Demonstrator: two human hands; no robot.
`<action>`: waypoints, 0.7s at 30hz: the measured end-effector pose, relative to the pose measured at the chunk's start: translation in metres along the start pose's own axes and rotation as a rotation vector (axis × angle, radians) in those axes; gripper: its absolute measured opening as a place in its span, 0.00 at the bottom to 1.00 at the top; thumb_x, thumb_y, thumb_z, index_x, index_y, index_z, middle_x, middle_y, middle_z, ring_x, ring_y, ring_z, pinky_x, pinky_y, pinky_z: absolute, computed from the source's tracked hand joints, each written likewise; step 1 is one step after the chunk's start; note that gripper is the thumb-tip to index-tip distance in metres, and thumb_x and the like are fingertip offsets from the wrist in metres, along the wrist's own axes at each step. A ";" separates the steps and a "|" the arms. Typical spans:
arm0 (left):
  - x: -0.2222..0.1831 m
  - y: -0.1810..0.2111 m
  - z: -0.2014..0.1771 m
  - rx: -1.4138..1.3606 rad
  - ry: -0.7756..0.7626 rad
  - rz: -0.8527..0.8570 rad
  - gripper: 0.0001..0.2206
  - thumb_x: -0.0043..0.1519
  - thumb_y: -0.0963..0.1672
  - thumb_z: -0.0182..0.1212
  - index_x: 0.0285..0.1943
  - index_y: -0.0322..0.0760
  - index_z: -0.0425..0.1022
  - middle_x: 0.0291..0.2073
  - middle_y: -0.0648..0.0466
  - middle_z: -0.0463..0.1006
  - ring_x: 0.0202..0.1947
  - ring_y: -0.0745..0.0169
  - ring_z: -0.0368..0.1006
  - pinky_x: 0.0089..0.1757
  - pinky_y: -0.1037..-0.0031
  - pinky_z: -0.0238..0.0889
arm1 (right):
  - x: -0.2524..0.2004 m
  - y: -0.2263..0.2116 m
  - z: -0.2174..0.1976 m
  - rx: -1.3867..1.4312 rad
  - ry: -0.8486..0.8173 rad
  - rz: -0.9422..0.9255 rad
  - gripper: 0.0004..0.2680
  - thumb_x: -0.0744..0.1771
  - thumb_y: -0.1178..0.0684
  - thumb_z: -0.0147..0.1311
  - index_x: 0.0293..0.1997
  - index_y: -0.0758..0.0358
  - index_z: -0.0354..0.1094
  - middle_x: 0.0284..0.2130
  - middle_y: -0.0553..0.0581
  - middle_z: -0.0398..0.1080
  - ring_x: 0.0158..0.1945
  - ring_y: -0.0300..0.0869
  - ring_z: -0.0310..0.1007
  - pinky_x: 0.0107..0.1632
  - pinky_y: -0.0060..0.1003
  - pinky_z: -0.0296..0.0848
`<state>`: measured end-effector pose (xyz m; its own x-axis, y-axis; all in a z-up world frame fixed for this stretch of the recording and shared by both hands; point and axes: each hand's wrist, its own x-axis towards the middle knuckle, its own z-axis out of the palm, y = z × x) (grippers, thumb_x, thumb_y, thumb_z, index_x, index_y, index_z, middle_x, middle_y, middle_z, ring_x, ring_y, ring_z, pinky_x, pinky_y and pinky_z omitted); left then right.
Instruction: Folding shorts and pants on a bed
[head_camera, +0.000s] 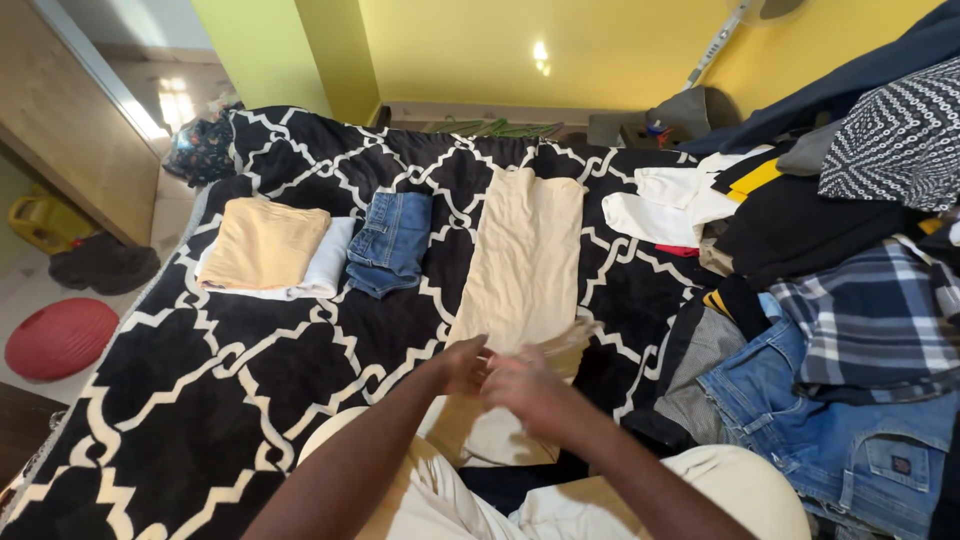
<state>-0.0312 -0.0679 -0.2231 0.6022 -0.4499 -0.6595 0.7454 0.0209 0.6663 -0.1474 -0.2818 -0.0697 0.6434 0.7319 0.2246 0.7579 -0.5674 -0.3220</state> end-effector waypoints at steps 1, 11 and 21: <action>0.007 -0.001 -0.016 0.008 0.091 -0.025 0.34 0.67 0.63 0.45 0.69 0.37 0.64 0.54 0.44 0.63 0.49 0.43 0.68 0.55 0.41 0.66 | 0.004 -0.015 0.001 -0.080 0.039 -0.229 0.08 0.66 0.58 0.47 0.42 0.46 0.71 0.47 0.43 0.73 0.65 0.45 0.58 0.68 0.62 0.45; 0.023 -0.028 0.013 0.435 0.373 0.159 0.33 0.54 0.56 0.76 0.60 0.32 0.70 0.50 0.37 0.71 0.33 0.42 0.81 0.27 0.66 0.79 | -0.040 0.141 0.048 0.410 0.502 0.815 0.10 0.61 0.57 0.53 0.39 0.43 0.78 0.38 0.47 0.80 0.50 0.44 0.77 0.56 0.40 0.73; -0.001 -0.007 0.026 0.331 -0.016 0.170 0.18 0.53 0.42 0.69 0.53 0.33 0.79 0.39 0.46 0.80 0.36 0.53 0.79 0.38 0.65 0.76 | 0.003 0.182 0.015 0.245 -0.041 0.791 0.20 0.63 0.42 0.59 0.63 0.46 0.68 0.50 0.46 0.78 0.65 0.45 0.66 0.66 0.50 0.57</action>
<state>-0.0449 -0.0907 -0.2180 0.7031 -0.4791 -0.5255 0.5001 -0.1923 0.8443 -0.0085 -0.3772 -0.1413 0.9685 0.1672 -0.1845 0.0352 -0.8255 -0.5633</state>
